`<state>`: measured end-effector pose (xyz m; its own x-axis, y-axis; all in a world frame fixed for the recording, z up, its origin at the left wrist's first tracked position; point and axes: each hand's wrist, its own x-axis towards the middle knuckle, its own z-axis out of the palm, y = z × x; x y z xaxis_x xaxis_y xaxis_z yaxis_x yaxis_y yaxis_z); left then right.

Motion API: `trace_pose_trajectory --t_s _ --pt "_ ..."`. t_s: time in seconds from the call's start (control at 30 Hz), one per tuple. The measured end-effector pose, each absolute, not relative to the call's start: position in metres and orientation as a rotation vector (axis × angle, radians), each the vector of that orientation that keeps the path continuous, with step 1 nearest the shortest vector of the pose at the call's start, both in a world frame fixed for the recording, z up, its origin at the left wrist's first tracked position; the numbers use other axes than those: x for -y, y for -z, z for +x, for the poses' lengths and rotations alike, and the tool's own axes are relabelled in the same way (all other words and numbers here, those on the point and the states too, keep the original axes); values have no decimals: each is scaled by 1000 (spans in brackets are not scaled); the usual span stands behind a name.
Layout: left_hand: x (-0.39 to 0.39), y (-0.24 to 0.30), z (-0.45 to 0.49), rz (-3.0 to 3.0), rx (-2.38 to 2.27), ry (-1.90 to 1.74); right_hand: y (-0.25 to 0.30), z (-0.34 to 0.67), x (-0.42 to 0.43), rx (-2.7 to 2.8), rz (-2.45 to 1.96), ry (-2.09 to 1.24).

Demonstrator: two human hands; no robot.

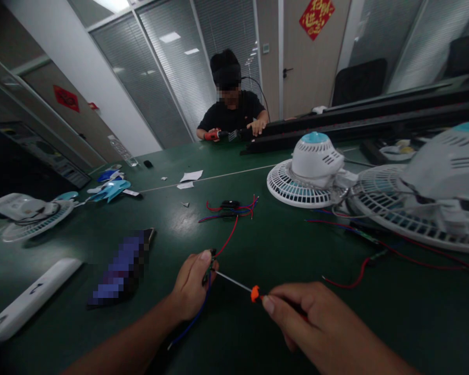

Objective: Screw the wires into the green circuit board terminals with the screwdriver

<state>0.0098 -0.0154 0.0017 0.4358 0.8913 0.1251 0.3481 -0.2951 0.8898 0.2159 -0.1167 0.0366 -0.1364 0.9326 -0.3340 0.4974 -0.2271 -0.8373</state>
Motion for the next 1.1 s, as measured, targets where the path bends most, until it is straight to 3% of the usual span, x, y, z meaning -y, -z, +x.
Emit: trace_pose_trajectory --t_s 0.4,1.1 --pt "19 -4 11 1882 -1044 -813 -33 216 126 1349 -1908 -1256" --pt "16 -2 10 1862 -1004 -809 -31 218 118 1655 -1705 -1393"
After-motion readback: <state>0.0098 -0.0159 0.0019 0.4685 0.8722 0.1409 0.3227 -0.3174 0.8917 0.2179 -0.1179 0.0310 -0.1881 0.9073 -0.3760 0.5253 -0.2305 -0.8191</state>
